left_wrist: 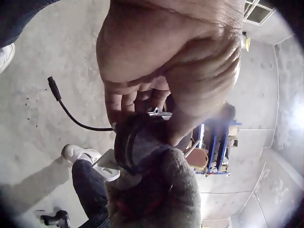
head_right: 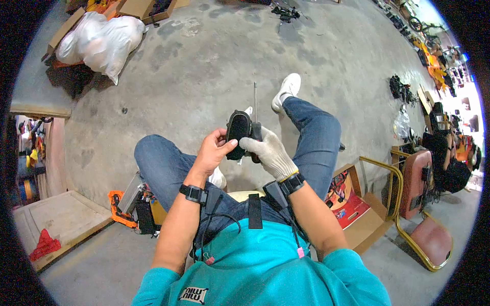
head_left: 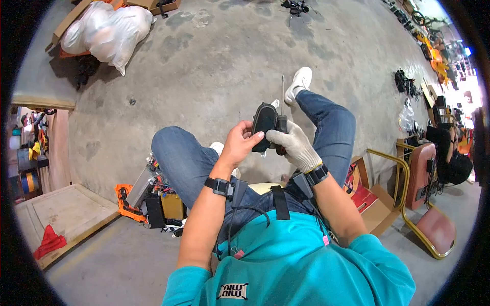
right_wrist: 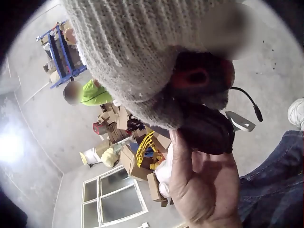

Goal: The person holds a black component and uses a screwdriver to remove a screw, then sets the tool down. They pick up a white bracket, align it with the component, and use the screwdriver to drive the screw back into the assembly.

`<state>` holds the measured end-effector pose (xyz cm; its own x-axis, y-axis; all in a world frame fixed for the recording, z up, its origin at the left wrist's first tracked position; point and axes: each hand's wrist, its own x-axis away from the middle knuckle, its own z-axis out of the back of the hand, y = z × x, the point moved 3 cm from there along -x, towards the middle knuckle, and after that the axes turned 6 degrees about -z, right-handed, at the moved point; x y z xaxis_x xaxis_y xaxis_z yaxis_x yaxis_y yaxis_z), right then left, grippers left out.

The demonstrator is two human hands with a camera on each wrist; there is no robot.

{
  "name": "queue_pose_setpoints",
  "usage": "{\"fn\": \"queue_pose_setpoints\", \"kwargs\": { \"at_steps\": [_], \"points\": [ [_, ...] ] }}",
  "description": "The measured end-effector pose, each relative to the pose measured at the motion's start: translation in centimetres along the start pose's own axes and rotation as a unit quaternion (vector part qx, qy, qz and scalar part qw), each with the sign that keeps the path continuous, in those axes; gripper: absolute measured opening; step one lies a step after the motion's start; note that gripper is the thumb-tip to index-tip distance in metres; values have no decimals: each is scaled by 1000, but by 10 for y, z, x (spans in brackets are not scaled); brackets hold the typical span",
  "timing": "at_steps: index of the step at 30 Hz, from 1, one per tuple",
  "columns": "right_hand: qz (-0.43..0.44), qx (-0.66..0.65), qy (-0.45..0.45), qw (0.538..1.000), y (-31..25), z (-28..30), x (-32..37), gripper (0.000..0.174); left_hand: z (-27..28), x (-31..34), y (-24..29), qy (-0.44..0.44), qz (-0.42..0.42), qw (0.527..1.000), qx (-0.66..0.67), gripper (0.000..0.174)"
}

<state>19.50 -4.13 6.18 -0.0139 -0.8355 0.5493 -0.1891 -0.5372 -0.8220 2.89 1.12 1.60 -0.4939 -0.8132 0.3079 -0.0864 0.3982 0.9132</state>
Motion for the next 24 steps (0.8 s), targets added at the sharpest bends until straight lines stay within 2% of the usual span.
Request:
{"fn": "queue_pose_setpoints", "kwargs": {
  "at_steps": [9, 12, 14, 21, 24],
  "points": [
    [-24, -1, 3, 1000, 0, -2, 0, 41, 2, -2, -2, -30, -15, 999, -23, 27],
    [-41, 42, -2, 998, 1, 1, -1, 43, 0, -1, 1, -36, -19, 999, -15, 28],
    [6, 23, -15, 1000, 2, 0, -4, 43, 1, -2, -1, -44, -29, 998, -15, 28],
    [18, -7, -15, 1000, -1, 1, -3, 43, -4, 0, 5, -57, -29, 998, 8, 29],
    [-9, -38, -27, 999, -5, 0, 2, 46, -4, 1, 1, -66, -18, 997, 39, 30]
  ]
}}
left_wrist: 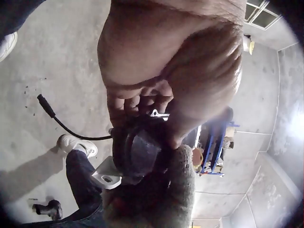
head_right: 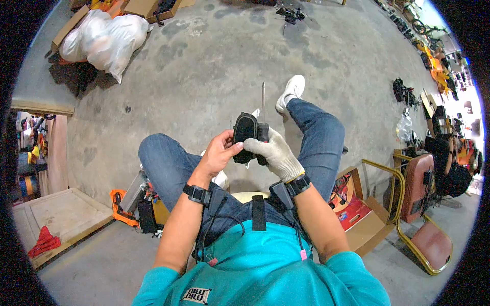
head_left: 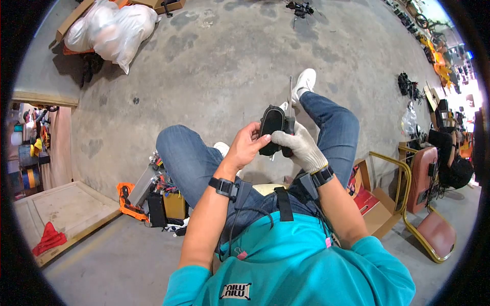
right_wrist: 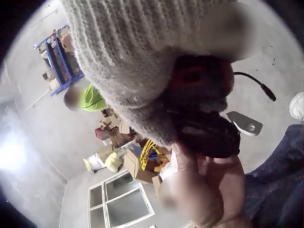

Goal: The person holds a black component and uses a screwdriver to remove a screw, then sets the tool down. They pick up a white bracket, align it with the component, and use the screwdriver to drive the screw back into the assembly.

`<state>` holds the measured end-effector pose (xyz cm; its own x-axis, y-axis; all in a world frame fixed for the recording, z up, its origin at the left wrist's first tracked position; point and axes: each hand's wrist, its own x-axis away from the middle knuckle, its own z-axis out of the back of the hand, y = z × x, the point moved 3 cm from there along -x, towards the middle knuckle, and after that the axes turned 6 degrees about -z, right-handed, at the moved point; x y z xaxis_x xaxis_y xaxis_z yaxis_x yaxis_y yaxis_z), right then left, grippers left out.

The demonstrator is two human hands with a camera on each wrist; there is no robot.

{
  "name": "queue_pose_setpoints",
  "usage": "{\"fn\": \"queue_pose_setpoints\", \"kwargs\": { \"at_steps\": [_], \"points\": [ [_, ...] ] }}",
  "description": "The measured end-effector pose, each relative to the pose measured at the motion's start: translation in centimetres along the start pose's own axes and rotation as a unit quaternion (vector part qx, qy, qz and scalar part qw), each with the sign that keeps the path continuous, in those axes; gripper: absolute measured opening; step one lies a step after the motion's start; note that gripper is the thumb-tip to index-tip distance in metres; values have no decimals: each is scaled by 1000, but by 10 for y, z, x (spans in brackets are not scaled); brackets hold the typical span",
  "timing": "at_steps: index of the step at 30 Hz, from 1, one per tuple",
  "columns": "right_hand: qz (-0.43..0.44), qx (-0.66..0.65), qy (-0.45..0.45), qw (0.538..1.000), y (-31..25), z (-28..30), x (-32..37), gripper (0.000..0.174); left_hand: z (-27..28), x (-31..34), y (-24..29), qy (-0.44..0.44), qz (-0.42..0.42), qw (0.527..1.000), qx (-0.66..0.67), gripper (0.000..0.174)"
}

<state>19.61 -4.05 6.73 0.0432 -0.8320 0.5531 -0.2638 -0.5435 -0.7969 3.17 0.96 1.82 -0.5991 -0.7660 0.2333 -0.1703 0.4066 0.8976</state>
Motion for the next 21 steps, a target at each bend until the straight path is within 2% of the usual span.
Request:
{"fn": "queue_pose_setpoints", "kwargs": {
  "at_steps": [3, 5, 10, 14, 16, 17, 18, 20, 21],
  "points": [
    [-10, 0, 8, 1000, 3, 3, -1, 47, 0, -1, 0, -6, 5, 999, -33, 29],
    [-8, -35, 6, 999, 5, 2, 0, 44, -1, 0, 1, -12, 4, 999, -40, 30],
    [-9, -30, 7, 999, 3, 2, 1, 38, -1, -3, -2, -23, -8, 998, -54, 32],
    [-46, -1, 16, 999, 11, 11, -3, 38, -3, -1, 0, -21, 1, 997, -74, 33],
    [7, -68, 7, 998, 7, 5, -8, 39, -3, -3, -8, -8, 14, 1000, 19, 37],
    [29, -139, 26, 990, 5, 3, -7, 40, 1, -1, -11, -26, 12, 1000, -12, 41],
    [26, -129, -8, 991, 0, 9, -8, 42, 4, 3, -10, -22, 15, 1000, -11, 41],
    [24, -221, -20, 975, 4, 9, -7, 42, 9, 6, -12, 11, 82, 994, 73, 45],
    [14, -211, -25, 977, 12, 17, -10, 42, 9, 4, -14, 19, 115, 986, 116, 51]
  ]
}}
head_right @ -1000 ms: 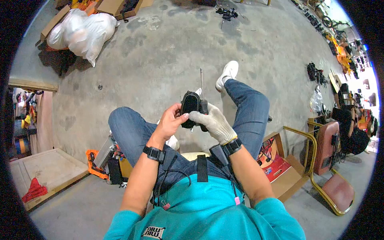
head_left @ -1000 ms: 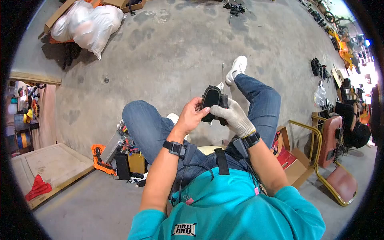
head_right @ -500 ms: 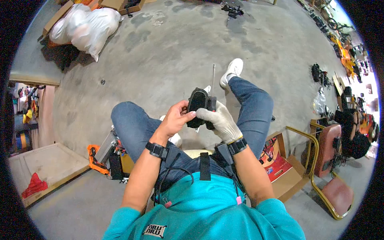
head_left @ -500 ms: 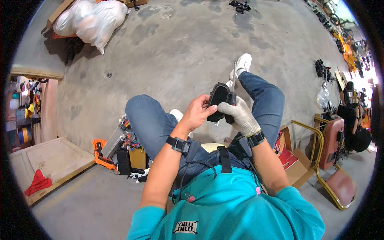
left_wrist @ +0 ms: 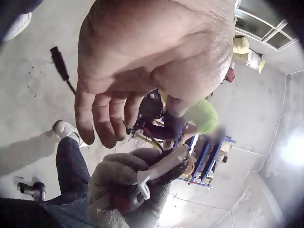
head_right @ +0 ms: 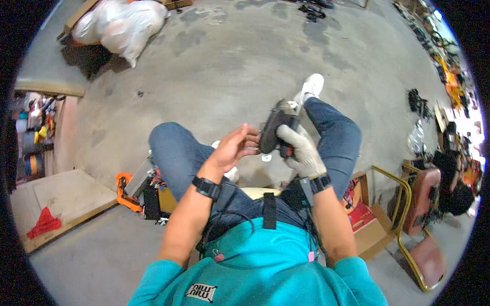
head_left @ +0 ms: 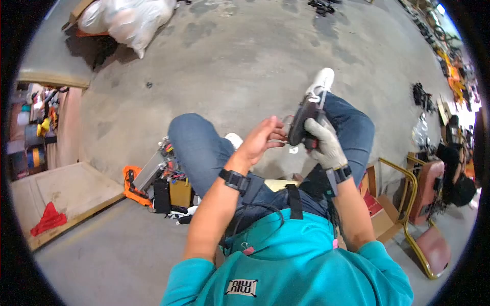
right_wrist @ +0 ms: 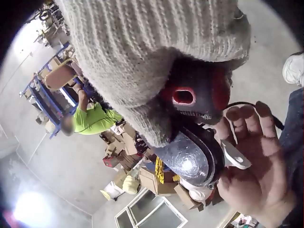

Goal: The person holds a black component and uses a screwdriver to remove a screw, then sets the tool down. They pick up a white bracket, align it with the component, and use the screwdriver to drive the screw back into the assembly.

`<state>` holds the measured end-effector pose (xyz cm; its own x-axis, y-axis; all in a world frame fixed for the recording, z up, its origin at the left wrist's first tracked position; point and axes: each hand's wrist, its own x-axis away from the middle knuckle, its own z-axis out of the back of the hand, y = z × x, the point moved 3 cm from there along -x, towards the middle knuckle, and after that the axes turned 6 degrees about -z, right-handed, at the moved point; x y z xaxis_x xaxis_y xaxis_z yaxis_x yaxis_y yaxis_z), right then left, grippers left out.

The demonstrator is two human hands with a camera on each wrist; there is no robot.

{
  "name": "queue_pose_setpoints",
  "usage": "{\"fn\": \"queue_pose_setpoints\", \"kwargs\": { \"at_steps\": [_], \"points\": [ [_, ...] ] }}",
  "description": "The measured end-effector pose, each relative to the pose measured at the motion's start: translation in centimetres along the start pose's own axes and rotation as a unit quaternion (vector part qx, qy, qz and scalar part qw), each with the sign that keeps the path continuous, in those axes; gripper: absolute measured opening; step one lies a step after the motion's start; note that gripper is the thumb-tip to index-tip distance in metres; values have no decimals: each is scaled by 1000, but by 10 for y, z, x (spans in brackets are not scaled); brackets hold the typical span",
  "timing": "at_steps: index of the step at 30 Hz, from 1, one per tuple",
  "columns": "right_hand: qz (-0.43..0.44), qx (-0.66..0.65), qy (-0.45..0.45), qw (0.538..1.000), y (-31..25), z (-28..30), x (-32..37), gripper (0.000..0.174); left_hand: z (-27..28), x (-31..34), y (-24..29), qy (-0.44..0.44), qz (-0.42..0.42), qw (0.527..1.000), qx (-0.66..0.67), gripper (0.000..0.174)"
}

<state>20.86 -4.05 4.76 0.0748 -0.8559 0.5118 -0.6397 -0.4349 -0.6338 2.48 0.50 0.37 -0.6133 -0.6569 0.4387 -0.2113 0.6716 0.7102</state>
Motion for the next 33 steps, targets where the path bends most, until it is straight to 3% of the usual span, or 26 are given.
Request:
{"fn": "queue_pose_setpoints", "kwargs": {
  "at_steps": [2, 3, 6, 9, 16, 18, 21, 24, 25, 28, 31, 32, 33],
  "points": [
    [2, -48, -10, 999, 1, -18, 3, 42, -3, -1, -3, -25, 28, 999, 13, 51],
    [-26, 0, -41, 999, 3, -12, -3, 44, -7, 0, -5, -22, 33, 999, 11, 51],
    [-32, -20, -60, 997, 15, -8, -1, 45, -7, -3, -11, -24, 14, 998, 61, 52],
    [-33, -8, -69, 997, 16, -17, -2, 45, -3, -6, -12, -27, 26, 999, 29, 49],
    [-51, 84, -69, 993, 17, -17, -7, 43, -10, 0, -7, -9, 23, 995, 95, 42],
    [-52, 129, -71, 988, 18, -14, -11, 47, -10, 0, -4, -5, 29, 985, 172, 42],
    [-46, 217, -4, 975, 13, -18, -9, 46, -14, 2, 3, 5, 15, 987, 162, 40],
    [5, 426, 97, 899, -1, -28, -8, 57, -7, 4, 5, 61, 8, 991, 118, 39],
    [2, 424, 102, 900, 1, -27, -8, 57, -3, 5, 5, 58, 15, 991, 119, 39],
    [50, 431, 236, 870, -1, -14, -14, 56, 2, 5, 14, 70, -27, 996, 56, 39],
    [8, 363, 230, 903, -5, 8, -28, 55, 12, 6, 19, 105, -45, 989, 95, 36],
    [-1, 339, 210, 917, -8, 12, -32, 44, 19, 5, 19, 114, -62, 985, 114, 33],
    [-4, 338, 212, 917, -11, 21, -39, 44, 27, 3, 17, 121, -68, 981, 136, 33]
  ]
}}
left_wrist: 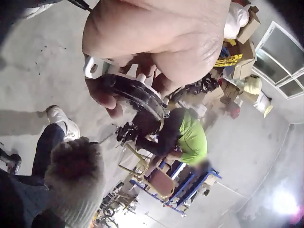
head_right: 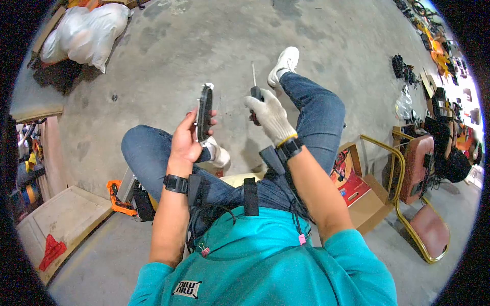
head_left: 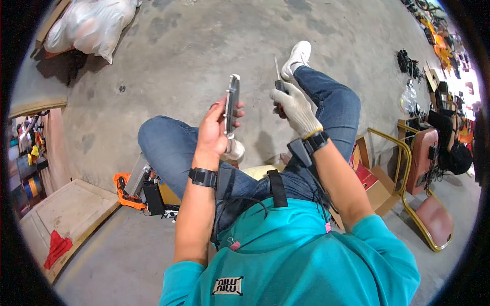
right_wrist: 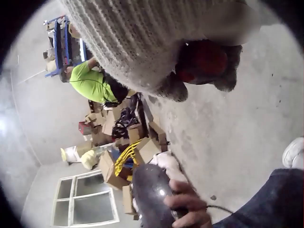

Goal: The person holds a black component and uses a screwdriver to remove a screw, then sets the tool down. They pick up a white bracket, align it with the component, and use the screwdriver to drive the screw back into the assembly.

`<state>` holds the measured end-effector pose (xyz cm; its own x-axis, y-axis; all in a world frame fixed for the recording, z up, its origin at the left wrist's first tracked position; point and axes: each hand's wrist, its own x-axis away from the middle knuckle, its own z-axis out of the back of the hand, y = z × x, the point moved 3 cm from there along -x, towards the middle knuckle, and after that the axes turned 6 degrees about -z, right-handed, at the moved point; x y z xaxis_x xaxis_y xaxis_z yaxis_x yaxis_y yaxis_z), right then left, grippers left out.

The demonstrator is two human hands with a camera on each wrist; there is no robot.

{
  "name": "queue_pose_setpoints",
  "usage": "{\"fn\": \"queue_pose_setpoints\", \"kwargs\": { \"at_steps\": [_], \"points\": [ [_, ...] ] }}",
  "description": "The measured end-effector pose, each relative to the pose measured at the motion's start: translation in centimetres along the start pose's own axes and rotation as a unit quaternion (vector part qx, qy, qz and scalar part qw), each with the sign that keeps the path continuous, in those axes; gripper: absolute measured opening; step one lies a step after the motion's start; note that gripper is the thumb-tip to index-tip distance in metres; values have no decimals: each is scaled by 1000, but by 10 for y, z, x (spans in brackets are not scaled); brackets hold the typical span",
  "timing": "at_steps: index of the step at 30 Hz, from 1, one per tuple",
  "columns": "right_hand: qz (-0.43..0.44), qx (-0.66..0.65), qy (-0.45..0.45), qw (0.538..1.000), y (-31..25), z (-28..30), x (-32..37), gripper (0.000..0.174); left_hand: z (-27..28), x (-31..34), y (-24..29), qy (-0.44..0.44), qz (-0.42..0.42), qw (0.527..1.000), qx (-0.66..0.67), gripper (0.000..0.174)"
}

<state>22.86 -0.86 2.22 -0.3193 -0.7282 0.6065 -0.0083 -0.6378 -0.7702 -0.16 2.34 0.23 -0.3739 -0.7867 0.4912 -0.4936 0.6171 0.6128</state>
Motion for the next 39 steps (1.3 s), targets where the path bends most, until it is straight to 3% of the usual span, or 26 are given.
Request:
{"fn": "queue_pose_setpoints", "kwargs": {
  "at_steps": [3, 6, 8, 10, 14, 22, 25, 32, 34, 36, 39],
  "points": [
    [-10, 76, -47, 996, 33, 8, -44, 34, 11, -7, -2, 26, 8, 999, 28, 37],
    [-41, 49, -62, 996, 71, 5, -75, 38, 18, -10, -3, 9, 16, 998, 67, 40],
    [-56, 75, -41, 995, 105, 5, -95, 39, 33, -18, -14, 11, 49, 997, 64, 41],
    [-108, 196, -24, 974, 127, 5, -102, 37, 41, -20, -16, 41, 53, 996, 53, 41],
    [-166, 207, -54, 963, 170, -1, -126, 40, 47, -20, -16, 77, 62, 992, 76, 41],
    [-213, 240, -62, 945, 192, -8, -155, 42, 41, -24, -18, 109, 95, 984, 99, 42],
    [-177, 235, -63, 954, 203, -10, -163, 39, 35, -26, -17, 116, 85, 983, 110, 38],
    [-189, 229, -67, 953, 230, -12, -180, 36, 36, -26, -16, 119, 86, 982, 122, 44],
    [-191, 238, -72, 949, 225, -9, -177, 36, 38, -26, -14, 122, 75, 977, 157, 46],
    [-199, 222, -62, 953, 217, -12, -172, 48, 39, -26, -14, 120, 70, 977, 160, 47],
    [-202, 250, -87, 943, 189, -8, -163, 40, 40, -26, -13, 134, 63, 980, 136, 50]
  ]
}}
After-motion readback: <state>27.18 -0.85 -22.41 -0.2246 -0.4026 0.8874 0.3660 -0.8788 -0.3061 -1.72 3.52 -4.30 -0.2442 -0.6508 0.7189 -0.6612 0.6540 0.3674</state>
